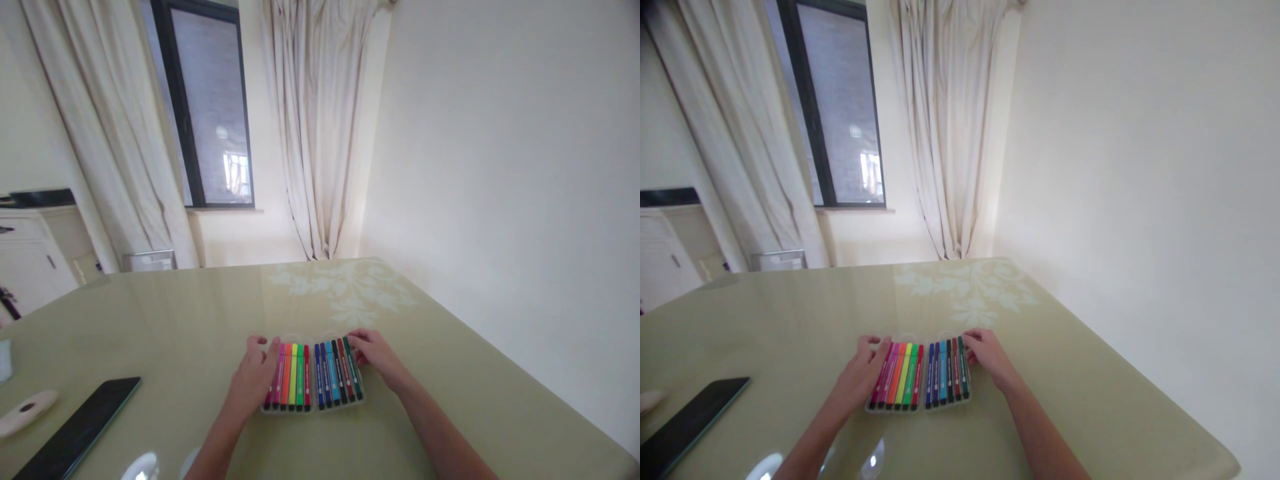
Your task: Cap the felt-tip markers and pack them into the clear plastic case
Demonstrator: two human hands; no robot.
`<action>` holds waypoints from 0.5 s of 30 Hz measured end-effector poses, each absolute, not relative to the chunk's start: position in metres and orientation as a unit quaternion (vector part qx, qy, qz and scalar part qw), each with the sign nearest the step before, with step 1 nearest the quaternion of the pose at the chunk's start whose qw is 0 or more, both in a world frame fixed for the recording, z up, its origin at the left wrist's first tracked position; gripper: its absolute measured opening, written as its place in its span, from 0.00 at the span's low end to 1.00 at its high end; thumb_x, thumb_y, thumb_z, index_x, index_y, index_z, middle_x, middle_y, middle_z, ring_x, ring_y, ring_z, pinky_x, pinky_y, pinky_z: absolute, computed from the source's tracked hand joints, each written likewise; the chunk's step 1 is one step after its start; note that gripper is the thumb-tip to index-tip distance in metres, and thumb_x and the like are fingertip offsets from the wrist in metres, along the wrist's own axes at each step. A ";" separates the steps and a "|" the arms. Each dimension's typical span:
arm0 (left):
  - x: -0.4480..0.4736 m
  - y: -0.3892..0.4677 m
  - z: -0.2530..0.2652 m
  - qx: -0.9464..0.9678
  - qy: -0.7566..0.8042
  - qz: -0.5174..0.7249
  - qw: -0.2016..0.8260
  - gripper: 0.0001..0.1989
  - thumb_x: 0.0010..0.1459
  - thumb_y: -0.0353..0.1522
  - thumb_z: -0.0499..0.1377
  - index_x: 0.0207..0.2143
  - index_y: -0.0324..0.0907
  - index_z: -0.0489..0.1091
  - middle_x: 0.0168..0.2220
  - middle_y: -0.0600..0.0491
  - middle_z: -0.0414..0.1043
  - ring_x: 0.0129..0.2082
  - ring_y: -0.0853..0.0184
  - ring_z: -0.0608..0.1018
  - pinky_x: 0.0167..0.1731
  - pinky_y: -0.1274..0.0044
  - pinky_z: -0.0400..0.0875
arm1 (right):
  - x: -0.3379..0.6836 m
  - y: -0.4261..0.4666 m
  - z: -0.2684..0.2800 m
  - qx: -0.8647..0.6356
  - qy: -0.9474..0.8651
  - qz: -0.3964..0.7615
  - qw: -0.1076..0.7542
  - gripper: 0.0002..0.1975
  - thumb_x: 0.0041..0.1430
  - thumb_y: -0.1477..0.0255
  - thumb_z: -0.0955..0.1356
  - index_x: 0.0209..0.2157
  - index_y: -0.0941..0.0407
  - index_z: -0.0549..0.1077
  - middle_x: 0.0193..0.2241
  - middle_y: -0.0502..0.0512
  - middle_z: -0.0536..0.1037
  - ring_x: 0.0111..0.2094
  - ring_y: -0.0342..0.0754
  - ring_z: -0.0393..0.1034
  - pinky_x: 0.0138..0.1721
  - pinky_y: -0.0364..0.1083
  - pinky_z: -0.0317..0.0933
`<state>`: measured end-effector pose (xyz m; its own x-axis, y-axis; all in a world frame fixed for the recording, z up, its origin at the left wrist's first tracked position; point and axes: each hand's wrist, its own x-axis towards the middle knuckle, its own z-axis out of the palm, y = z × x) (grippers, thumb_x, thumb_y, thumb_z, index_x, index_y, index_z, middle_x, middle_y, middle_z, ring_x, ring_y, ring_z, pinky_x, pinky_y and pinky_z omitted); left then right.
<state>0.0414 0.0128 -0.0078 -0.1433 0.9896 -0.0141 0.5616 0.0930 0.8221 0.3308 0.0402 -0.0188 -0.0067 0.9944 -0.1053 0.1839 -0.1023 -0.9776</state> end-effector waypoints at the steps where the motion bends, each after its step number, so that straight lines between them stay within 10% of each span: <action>1: 0.042 0.013 -0.006 0.554 0.650 0.379 0.355 0.30 0.66 0.57 0.43 0.52 0.41 0.59 0.42 0.41 0.80 0.41 0.54 0.83 0.44 0.63 0.74 | 0.329 0.039 -0.016 -0.554 -0.506 0.498 0.435 0.09 0.58 0.65 0.71 0.35 0.56 0.78 0.32 0.54 0.81 0.26 0.43 0.73 0.29 0.43 0.66; 6: 0.069 0.000 0.002 0.509 0.499 0.496 0.496 0.36 0.64 0.60 0.45 0.59 0.42 0.59 0.57 0.36 0.73 0.52 0.54 0.80 0.48 0.62 0.75 | 0.305 0.022 -0.002 -0.462 -0.474 0.574 0.483 0.19 0.58 0.57 0.73 0.46 0.54 0.75 0.38 0.54 0.80 0.30 0.44 0.77 0.36 0.45 0.71; 10: 0.095 -0.011 -0.007 0.635 0.421 0.489 0.425 0.39 0.55 0.47 0.66 0.64 0.42 0.60 0.64 0.40 0.67 0.61 0.52 0.72 0.61 0.61 0.66 | 0.277 0.008 -0.002 -0.393 -0.492 0.604 0.488 0.27 0.56 0.57 0.75 0.54 0.50 0.69 0.38 0.51 0.77 0.34 0.48 0.80 0.41 0.49 0.73; 15: 0.099 -0.010 -0.016 0.652 0.448 0.480 0.380 0.30 0.59 0.35 0.61 0.64 0.43 0.65 0.60 0.46 0.73 0.59 0.55 0.75 0.62 0.62 0.66 | 0.271 0.005 -0.010 -0.405 -0.633 0.422 0.507 0.25 0.61 0.63 0.73 0.58 0.48 0.68 0.44 0.55 0.74 0.37 0.49 0.77 0.39 0.51 0.75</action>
